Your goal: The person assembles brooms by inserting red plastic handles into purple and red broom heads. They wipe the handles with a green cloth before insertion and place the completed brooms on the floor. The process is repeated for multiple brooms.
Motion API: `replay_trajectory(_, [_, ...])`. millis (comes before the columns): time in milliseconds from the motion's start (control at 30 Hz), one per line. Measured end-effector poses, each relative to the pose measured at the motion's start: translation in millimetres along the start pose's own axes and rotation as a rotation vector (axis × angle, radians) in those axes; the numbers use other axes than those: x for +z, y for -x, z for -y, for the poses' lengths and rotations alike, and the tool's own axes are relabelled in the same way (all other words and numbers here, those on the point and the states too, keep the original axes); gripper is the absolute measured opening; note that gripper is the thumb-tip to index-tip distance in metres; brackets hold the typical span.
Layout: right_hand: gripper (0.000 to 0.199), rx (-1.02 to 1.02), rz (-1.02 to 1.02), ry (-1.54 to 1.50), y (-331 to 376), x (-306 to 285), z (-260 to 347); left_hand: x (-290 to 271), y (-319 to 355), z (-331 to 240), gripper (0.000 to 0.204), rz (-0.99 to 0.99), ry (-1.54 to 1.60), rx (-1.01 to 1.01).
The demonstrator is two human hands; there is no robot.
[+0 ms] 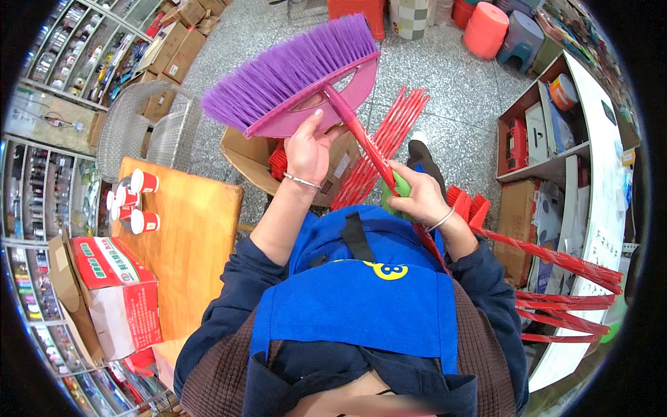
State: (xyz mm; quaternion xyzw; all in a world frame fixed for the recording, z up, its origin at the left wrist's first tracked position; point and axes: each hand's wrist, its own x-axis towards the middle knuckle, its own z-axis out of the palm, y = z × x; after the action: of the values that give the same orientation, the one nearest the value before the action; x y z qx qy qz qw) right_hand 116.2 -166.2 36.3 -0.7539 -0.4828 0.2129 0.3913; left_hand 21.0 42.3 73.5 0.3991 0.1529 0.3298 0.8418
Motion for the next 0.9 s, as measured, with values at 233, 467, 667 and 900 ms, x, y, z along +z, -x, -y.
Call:
replay_trajectory(233, [0.07, 0.19, 0.469, -1.032, -9.1, -16.6, -7.3, -2.8, -0.8, 6.2, 0.035, 0.079, 0.176, -0.035])
replay_trajectory(467, [0.063, 0.11, 0.184, -0.441, -7.4, -14.4, 1.7, 0.5, -6.5, 5.0, 0.033, 0.062, 0.125, -0.01])
replay_trajectory(667, [0.07, 0.029, -0.261, 0.538, -6.6, 23.4, 22.2, 9.0, -5.7, 15.0, 0.031, -0.089, -0.061, 0.017])
replay_trajectory(900, [0.041, 0.021, -0.299, 0.616, -22.9, 28.6, 13.0, 5.6, -0.3, 20.4, 0.03, -0.081, -0.086, -0.029])
